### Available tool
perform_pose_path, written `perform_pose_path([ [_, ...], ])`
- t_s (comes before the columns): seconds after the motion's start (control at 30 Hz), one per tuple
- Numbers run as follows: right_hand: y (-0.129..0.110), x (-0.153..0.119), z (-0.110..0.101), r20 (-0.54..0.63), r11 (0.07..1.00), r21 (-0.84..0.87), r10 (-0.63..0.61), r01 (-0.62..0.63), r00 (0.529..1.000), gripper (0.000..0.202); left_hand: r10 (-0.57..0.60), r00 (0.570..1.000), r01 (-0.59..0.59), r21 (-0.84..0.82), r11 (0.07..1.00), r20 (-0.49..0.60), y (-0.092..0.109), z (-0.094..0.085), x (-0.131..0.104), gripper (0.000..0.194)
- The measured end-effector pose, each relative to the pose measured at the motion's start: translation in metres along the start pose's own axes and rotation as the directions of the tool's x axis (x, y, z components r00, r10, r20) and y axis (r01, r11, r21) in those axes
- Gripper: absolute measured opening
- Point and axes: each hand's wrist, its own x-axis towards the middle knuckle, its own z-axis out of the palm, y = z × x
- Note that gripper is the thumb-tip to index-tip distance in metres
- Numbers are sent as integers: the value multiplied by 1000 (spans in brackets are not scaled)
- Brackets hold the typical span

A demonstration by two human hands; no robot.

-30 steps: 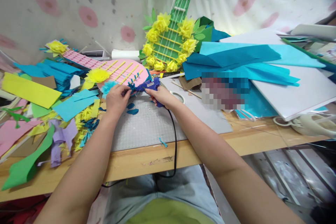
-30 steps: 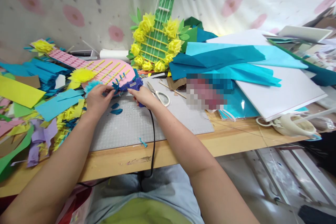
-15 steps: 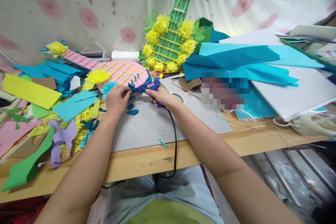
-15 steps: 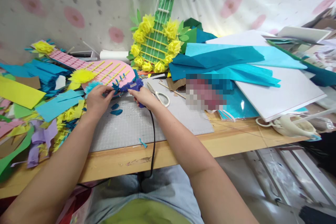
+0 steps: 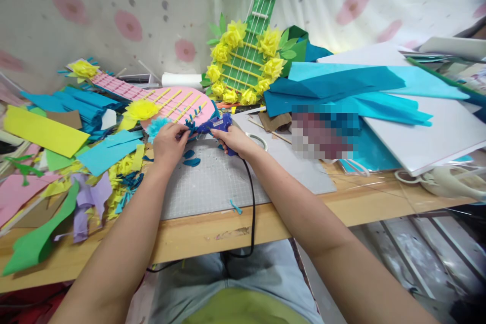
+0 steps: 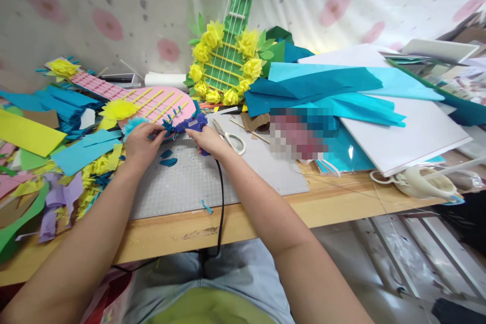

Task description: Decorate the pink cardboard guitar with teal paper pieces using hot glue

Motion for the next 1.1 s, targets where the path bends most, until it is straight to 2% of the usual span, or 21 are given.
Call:
perform_pose_path([
  [0.17,0,0,1,-5,1000,19,-3,4,1000,25,0,1000,0,-6,1000,-2,0,0,0,11],
  [0.5,7,3,-3,44,982,183,34,-41,998,17,34,999,-34,-1,999,-1,0,1,-1,12],
  [0.63,4,-3,-11,-10,977,208,45,-42,999,16,120,993,-120,1,993,-4,3,-3,-4,20],
  [0.8,2,-16,-30,-65,977,215,26,-12,998,18,181,983,-181,5,983,-10,6,-7,-10,43],
  [0.87,4,-19,-37,-100,971,239,10,14,995,15,179,984,-179,-1,984,-24,5,-7,-11,44],
  [1.0,10,-21,-46,-164,970,241,8,32,986,18,86,994,-86,2,996,-72,5,-7,-8,39],
  [1.1,12,-19,-47,-209,968,243,-4,56,978,23,83,996,-83,5,997,-23,6,-11,-6,44],
])
